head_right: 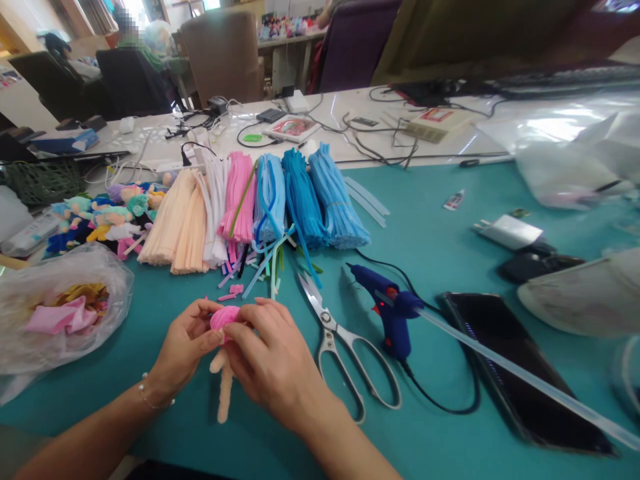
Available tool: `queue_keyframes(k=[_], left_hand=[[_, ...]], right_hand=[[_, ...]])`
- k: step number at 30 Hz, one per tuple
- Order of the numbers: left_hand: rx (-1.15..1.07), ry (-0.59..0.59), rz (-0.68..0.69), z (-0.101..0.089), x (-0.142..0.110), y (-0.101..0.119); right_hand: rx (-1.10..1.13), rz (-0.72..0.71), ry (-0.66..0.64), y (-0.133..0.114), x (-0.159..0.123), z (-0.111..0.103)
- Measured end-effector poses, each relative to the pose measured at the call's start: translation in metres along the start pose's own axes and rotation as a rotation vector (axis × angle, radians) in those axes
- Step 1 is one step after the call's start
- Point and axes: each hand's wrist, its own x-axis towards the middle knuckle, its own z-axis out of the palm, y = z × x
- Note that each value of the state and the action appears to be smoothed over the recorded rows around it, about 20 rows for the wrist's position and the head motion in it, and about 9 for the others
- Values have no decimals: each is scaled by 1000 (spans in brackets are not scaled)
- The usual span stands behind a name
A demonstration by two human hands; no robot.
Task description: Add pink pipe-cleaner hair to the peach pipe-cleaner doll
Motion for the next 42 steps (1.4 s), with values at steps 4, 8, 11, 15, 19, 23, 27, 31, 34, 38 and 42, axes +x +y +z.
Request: queue_keyframes(k=[4, 8, 11, 15, 19, 23, 27, 31, 34, 38, 42], left_hand=[[1, 2, 10, -1, 1, 0], [-3, -2, 26, -3, 1, -1], [-6, -6, 30, -3, 2, -1], [-12, -10, 17, -2, 1, 0], [0, 10, 2, -1, 1, 1], [6, 10, -9, -2, 2, -1], [-28, -1, -16, -2, 2, 1], [-125, 44, -108, 3, 1, 7], [-190, 45, -164, 6, 1, 12], [-278, 15, -272, 4, 5, 13], [-342, -69, -437, 0, 11, 14]], right_hand=[[1, 6, -4, 1, -2, -1], [-5, -25, 1, 2, -3, -1], [-14, -39, 9, 2, -3, -1], [-43, -39, -10, 2, -1, -2], [-41, -29, -26, 1, 0, -2], [-5, -17, -23, 2, -1, 0], [113, 36, 6, 1, -1, -6], [274, 158, 60, 0, 1, -14], [244, 245, 127, 4, 2, -14], [240, 319, 151, 11, 1, -6], [220, 383, 166, 17, 2, -1]])
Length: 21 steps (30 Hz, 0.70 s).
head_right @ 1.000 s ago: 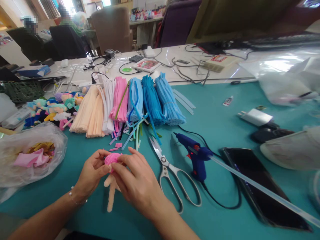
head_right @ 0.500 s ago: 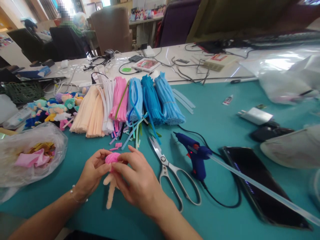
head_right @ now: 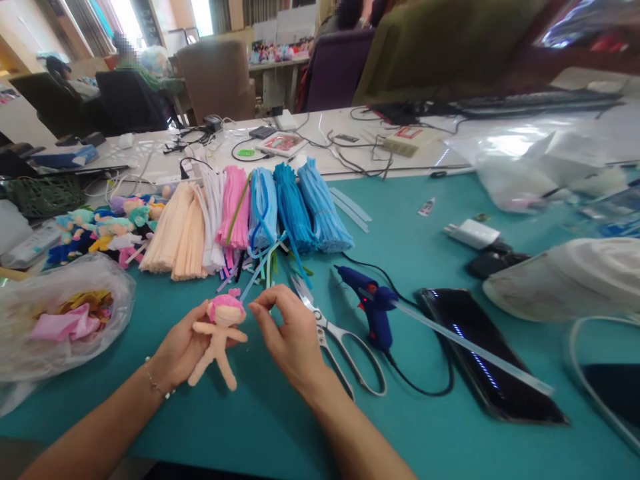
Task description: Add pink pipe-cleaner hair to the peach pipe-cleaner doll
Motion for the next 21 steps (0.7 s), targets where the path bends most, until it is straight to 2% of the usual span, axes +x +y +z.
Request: queue_keyframes(k=[3, 5, 7, 9, 11, 13, 16, 21], left_hand=[[-27, -88, -39, -4, 3, 4], [-39, -139, -26, -8, 4, 7], [-31, -176, -6, -11, 4, 8], [0, -194, 43, -12, 4, 8], [55, -183, 100, -11, 2, 8], [114, -145, 142, -8, 0, 8], [175, -94, 169, -2, -4, 8], [272, -58, 212, 3, -8, 7]], right_hand=[[-59, 59, 34, 0, 4, -5], [-132, 96, 9, -2, 5, -15], [-298, 127, -80, -4, 2, -29], [-567, 159, -196, -4, -5, -43], [-825, 204, -295, -2, -17, -56], [-978, 234, -386, 3, -30, -64], [-1020, 251, -467, 10, -45, -68], [-983, 304, -419, 17, -54, -64]])
